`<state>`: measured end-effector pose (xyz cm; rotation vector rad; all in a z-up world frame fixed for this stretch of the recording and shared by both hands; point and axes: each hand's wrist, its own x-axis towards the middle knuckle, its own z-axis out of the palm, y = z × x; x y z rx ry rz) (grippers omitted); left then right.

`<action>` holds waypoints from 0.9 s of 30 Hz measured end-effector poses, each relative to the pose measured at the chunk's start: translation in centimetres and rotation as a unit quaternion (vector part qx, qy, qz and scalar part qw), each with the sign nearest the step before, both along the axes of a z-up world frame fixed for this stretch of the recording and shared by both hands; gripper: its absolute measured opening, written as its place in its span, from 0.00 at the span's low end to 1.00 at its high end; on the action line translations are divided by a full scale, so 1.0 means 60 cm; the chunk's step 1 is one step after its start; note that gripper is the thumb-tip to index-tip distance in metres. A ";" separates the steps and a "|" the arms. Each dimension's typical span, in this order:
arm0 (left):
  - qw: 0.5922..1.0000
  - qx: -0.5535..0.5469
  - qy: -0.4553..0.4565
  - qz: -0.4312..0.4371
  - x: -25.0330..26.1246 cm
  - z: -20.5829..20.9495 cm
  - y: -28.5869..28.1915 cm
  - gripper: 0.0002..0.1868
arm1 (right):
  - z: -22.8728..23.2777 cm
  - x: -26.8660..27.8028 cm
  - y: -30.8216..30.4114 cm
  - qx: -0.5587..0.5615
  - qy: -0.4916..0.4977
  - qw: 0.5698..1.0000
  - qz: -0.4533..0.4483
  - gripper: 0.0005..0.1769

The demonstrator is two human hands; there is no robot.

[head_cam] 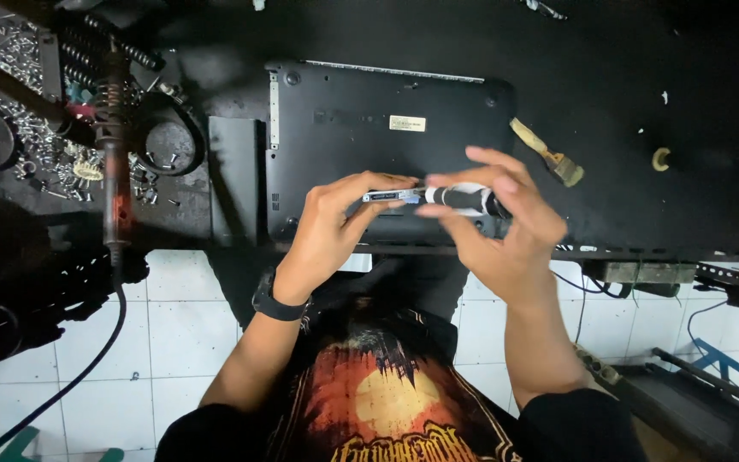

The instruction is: The person uses a screwdriver to remove screws from the back of a black electronic device. They then remove a metal cover and place it aside before lifting the back casing off to reveal the internal circuit board and components.

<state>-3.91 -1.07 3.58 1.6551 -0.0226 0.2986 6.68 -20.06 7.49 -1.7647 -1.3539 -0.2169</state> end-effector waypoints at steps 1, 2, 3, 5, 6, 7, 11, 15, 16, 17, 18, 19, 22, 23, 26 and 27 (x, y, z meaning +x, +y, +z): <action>1.000 0.001 -0.001 0.001 0.001 0.001 0.001 0.10 | -0.002 0.003 0.006 0.001 -0.001 1.000 0.001 0.60; 1.000 -0.005 0.001 0.000 0.000 0.002 0.000 0.10 | -0.004 0.003 0.009 0.011 -0.006 1.000 0.013 0.57; 1.000 -0.010 0.003 -0.001 0.000 0.003 -0.001 0.09 | -0.006 0.004 0.012 0.021 -0.012 0.999 0.026 0.54; 1.000 0.000 0.005 -0.001 0.003 0.002 0.001 0.10 | 0.015 0.003 0.009 -0.003 0.014 0.998 0.054 0.48; 1.000 0.008 0.009 -0.001 0.002 0.000 0.001 0.10 | 0.026 0.000 0.007 -0.029 0.041 0.995 0.081 0.44; 1.000 0.007 0.011 -0.001 0.000 0.001 0.002 0.10 | 0.013 -0.001 0.006 -0.030 0.043 0.995 0.081 0.44; 1.000 0.005 0.011 -0.001 0.001 0.003 -0.002 0.10 | 0.009 0.001 0.008 0.018 -0.013 1.000 0.008 0.48; 1.000 -0.001 0.005 -0.001 0.003 0.004 -0.002 0.11 | 0.024 0.001 0.011 -0.010 0.016 1.000 0.023 0.52; 1.000 -0.001 0.005 -0.002 0.003 0.005 -0.002 0.11 | 0.017 0.002 0.012 -0.011 0.016 1.000 0.021 0.52; 1.000 -0.003 0.009 -0.002 0.003 0.007 -0.002 0.10 | 0.009 0.003 0.012 0.005 -0.015 1.000 -0.007 0.49; 1.000 -0.004 0.014 -0.001 0.002 0.008 -0.002 0.10 | 0.002 0.003 0.013 0.020 -0.045 0.998 -0.036 0.48; 1.000 -0.004 0.016 -0.003 0.002 0.006 -0.003 0.10 | 0.007 0.003 0.012 0.020 -0.044 0.998 -0.038 0.48; 1.000 -0.008 0.013 -0.003 0.003 0.003 -0.002 0.09 | 0.020 0.003 0.009 -0.003 0.064 0.996 0.056 0.46; 1.000 -0.002 0.011 0.001 0.003 0.003 -0.002 0.09 | 0.022 0.002 0.006 -0.017 0.059 0.996 0.060 0.47; 1.000 -0.002 0.009 0.004 0.005 0.001 -0.003 0.09 | 0.021 -0.003 0.003 -0.033 0.051 0.996 0.061 0.49; 1.000 -0.005 0.009 0.003 0.005 0.000 -0.003 0.09 | 0.019 -0.005 0.004 -0.034 0.047 0.997 0.060 0.49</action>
